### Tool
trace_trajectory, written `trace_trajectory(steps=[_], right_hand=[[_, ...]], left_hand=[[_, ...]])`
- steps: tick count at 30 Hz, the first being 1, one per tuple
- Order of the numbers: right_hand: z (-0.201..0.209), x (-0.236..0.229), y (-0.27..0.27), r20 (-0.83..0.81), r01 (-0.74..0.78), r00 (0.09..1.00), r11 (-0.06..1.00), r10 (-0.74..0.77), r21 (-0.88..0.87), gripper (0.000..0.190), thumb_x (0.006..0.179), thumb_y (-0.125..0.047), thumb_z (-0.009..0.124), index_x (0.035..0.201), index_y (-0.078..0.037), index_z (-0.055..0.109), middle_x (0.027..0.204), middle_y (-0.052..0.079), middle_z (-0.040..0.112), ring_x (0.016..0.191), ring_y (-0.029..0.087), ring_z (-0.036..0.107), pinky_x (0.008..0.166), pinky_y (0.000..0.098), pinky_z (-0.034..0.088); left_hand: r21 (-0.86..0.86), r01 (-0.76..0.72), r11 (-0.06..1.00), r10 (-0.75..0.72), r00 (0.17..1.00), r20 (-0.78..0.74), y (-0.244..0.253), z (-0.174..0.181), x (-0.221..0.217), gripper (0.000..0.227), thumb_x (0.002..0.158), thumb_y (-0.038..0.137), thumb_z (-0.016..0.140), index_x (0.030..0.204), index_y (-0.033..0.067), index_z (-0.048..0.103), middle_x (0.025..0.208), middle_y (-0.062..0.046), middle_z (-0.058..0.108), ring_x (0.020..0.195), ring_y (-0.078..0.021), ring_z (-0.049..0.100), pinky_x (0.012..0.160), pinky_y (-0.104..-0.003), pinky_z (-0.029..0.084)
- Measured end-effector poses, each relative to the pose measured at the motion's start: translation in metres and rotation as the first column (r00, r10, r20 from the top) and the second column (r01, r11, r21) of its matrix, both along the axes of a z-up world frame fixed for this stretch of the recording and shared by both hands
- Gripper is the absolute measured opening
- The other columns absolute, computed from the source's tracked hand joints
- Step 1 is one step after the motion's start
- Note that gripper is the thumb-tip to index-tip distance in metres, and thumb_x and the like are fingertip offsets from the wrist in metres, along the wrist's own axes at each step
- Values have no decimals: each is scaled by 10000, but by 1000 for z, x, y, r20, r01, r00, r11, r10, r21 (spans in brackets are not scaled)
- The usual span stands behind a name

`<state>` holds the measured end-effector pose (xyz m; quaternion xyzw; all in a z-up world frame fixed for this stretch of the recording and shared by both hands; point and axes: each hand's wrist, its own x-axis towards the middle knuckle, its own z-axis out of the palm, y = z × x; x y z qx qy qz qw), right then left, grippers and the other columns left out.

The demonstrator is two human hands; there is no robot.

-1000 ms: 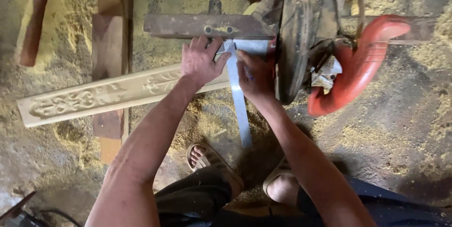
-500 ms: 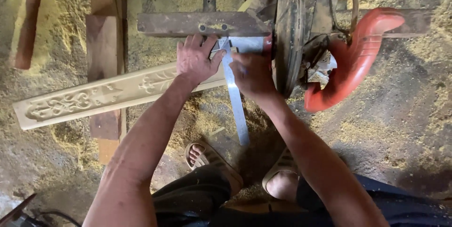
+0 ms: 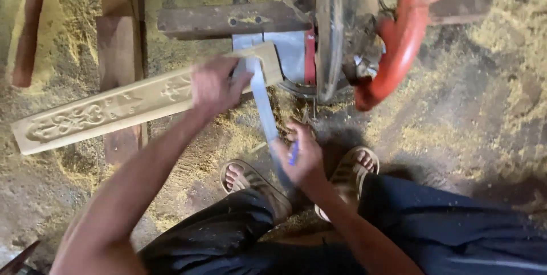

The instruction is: Measuring and marking lines on wooden pieces using a try square, ruler, and pen in preparation for cutting.

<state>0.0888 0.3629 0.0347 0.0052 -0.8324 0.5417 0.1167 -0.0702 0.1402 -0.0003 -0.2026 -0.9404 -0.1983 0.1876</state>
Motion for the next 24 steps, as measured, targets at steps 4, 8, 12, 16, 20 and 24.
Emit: trace_trajectory(steps=[4,8,12,16,20,24], right_hand=[[-10,11,-9,498,-141,852,987,163,-83,456,823,-263,790,1148,-45,556,1031,235,668,999,404,669,817,517,506],[-59,38,-17,523,-188,843,980,128,62,323,809,-222,702,1083,-90,593,765,223,695,790,429,728,598,555,519],[-97,52,-8,567,-261,810,958,149,121,293,785,-231,653,1038,-99,588,741,199,690,776,438,729,621,553,510],[-139,61,16,623,-355,775,888,105,291,359,834,-297,652,1154,-146,594,726,166,704,768,418,741,700,582,566],[-167,68,27,552,-280,833,891,39,359,342,825,-264,621,1143,-141,613,659,189,656,692,439,723,581,580,524],[-185,69,24,541,-298,836,905,94,302,309,812,-228,606,1091,-95,610,658,243,621,702,472,701,573,603,482]], left_hand=[[182,-82,980,24,954,299,29,29,93,339,906,443,764,1033,130,739,762,-100,678,691,-339,714,587,-439,559],[221,218,951,-245,964,103,9,11,103,485,890,571,724,1151,162,745,886,-72,598,831,-313,679,702,-421,558],[-134,198,971,-136,918,373,-53,70,68,638,850,760,664,1348,361,670,1260,-84,576,1167,-299,566,995,-434,433],[-428,8,904,200,876,438,-105,64,45,1003,689,716,756,1561,324,451,1455,-145,478,1331,-398,438,1104,-592,317],[-576,32,817,363,747,557,-122,55,32,1208,629,688,792,1629,322,223,1466,-154,494,1393,-414,459,1145,-668,299],[-603,1,798,376,781,499,-123,45,35,1273,617,634,828,1668,305,189,1396,-171,511,1342,-437,479,1116,-676,320]])
